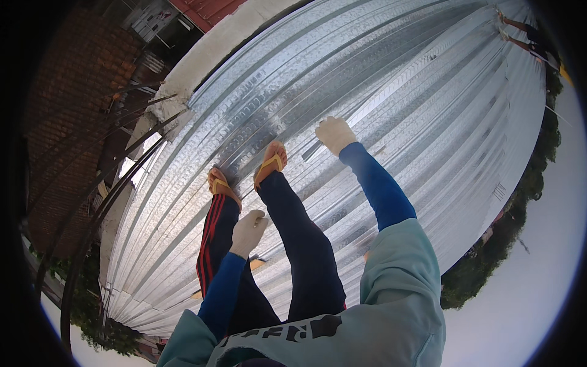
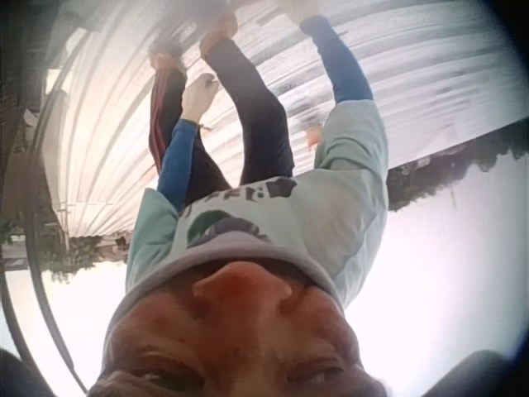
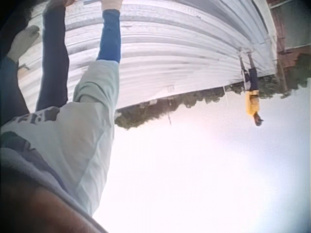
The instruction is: The person walks on a corrugated metal roof, positions a metal panel, and secures it using a nail gun. They then handle metal rods and continue moving along the roof while another person works nearby.
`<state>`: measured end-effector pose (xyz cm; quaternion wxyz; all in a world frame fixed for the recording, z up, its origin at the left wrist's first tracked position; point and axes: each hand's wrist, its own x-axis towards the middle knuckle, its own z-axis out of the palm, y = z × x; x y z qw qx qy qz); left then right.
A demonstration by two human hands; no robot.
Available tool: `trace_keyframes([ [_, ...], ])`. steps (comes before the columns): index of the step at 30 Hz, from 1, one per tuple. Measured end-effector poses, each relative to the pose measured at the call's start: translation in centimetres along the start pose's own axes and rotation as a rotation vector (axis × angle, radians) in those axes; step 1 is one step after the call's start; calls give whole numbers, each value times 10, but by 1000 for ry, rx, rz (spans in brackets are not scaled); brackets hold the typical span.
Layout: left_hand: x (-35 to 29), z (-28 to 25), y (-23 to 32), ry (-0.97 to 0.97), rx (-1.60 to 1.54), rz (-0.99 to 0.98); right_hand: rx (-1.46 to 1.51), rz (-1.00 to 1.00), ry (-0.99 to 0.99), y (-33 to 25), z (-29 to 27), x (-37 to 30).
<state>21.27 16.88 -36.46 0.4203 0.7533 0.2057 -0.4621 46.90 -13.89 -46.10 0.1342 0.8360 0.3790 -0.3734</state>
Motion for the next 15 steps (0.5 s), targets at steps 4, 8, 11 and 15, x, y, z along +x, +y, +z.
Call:
trace_keyframes([
  [4,-26,9,9,-8,3,35,5,-25,-1,5,-60,-53],
  [8,-50,0,49,31,16,102,90,-48,139,17,-127,-109],
  [11,-68,-8,97,95,-19,151,128,-52,236,29,-192,-152],
  [15,-82,-28,176,188,-154,311,226,-89,441,48,-277,-205],
])
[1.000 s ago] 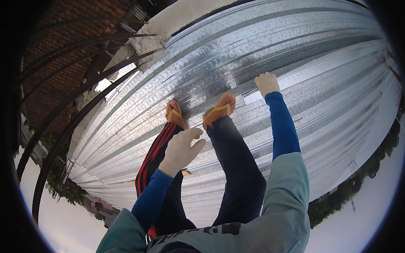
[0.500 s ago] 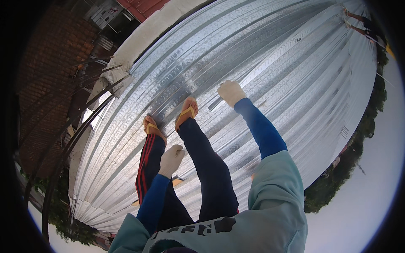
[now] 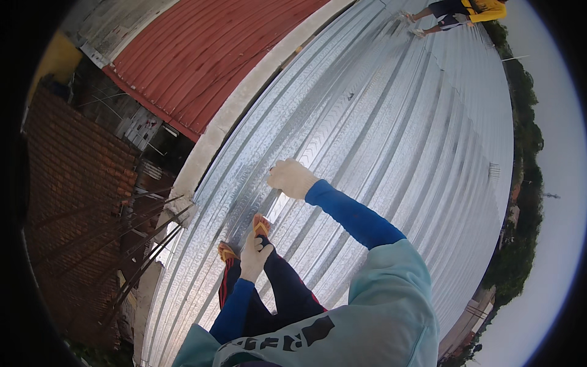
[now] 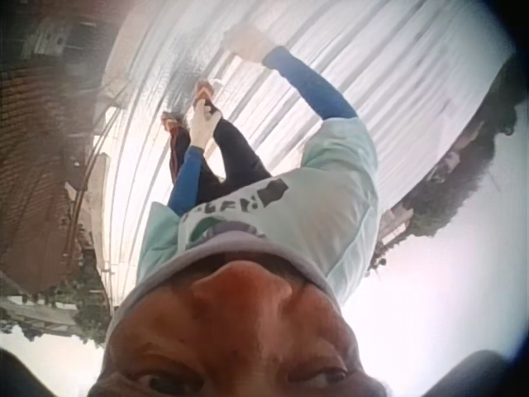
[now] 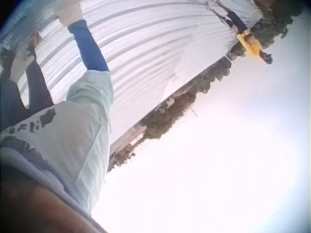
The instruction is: The person walks on a corrugated metal roof, positions a metal panel, and secures it using a nail gun. They then handle metal rods and continue moving along the roof while another person works nearby.
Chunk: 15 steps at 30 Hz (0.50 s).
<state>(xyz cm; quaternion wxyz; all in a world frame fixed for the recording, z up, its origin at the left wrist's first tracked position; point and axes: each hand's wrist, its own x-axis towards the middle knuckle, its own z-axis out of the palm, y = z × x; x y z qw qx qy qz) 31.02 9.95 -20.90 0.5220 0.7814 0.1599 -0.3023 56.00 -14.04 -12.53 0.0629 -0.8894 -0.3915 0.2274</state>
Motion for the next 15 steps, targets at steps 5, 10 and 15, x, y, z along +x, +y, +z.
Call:
trace_keyframes([
  [5,23,-9,69,232,-317,166,76,-77,207,-24,-90,1],
  [10,-10,-63,160,254,-421,71,97,-86,316,-67,-135,11],
  [15,-47,-103,150,293,-306,116,113,-62,319,-114,-159,11],
])
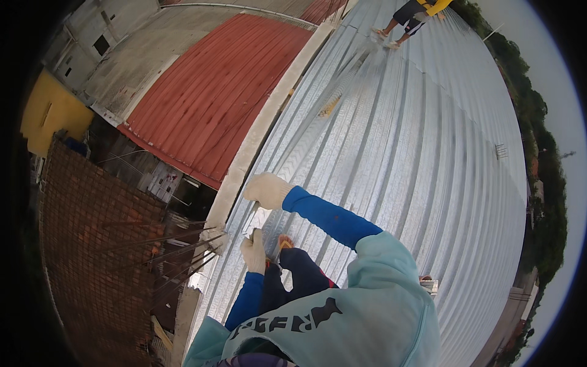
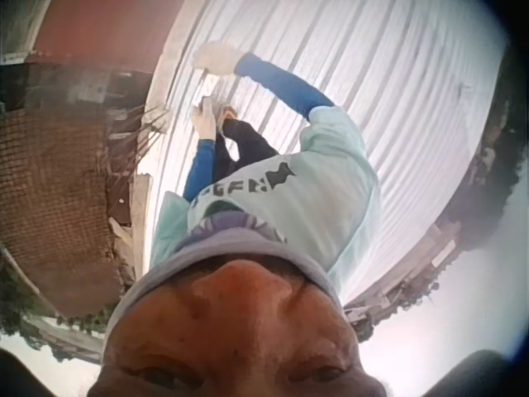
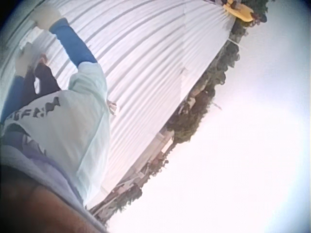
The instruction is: The person walks on a corrugated metal roof, positions a metal panel, and secures it using a nail gun. They then handle metal rods and continue moving along the roof while another person works nearby.
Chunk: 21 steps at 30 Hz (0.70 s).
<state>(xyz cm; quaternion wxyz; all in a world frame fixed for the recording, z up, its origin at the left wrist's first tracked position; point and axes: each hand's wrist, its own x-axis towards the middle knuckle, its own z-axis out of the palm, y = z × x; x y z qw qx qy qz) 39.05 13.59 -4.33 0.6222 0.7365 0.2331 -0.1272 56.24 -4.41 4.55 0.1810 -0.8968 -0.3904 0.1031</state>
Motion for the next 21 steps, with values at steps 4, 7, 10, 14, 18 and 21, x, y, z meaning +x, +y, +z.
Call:
trace_keyframes([
  [4,-20,-37,30,101,140,95,11,-51,80,-35,-31,11],
  [7,-25,-58,75,106,38,197,8,-90,195,-50,-68,18],
  [10,-1,-92,92,71,12,322,-63,-137,200,-57,-126,43],
  [14,-32,-89,235,51,79,414,12,-150,176,-22,-221,43],
  [18,-32,-103,299,141,150,416,-85,-65,131,63,-322,10],
  [21,-46,-81,357,219,197,487,-221,162,169,180,-356,-30],
])
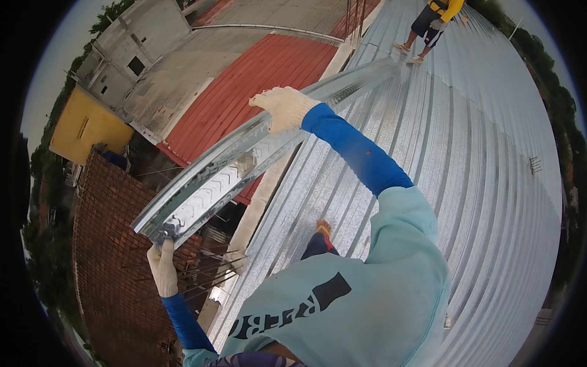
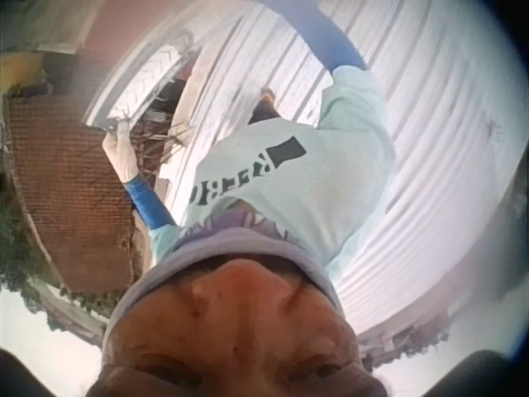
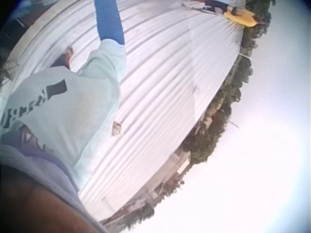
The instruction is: The person walks on a corrugated metal roof, positions a metal panel, and secures it using a nail gun. They then handle metal rods and continue moving along the roof while another person works nearby.
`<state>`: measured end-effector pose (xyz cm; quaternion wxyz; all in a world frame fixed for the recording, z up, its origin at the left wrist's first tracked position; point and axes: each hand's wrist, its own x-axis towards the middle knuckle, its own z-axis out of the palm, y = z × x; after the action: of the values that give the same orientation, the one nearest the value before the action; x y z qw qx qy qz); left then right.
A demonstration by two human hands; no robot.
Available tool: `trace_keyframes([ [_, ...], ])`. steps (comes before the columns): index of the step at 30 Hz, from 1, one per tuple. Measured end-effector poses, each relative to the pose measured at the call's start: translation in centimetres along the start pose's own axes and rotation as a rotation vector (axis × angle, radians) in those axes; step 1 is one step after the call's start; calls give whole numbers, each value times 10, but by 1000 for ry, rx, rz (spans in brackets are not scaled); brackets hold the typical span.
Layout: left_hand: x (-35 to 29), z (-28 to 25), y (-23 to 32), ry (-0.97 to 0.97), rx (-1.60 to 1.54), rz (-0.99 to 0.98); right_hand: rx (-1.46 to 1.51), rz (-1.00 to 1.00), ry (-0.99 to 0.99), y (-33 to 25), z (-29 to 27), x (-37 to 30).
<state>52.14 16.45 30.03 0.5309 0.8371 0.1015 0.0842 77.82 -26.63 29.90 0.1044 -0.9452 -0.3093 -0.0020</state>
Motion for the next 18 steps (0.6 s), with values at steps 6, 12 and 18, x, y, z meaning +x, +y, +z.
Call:
trace_keyframes([
  [6,4,-12,66,79,182,-20,-91,40,-40,149,-10,-2],
  [12,0,-15,81,123,223,108,-118,11,-42,198,-13,7],
  [18,4,-46,85,233,400,112,-136,-62,-46,187,-30,18],
])
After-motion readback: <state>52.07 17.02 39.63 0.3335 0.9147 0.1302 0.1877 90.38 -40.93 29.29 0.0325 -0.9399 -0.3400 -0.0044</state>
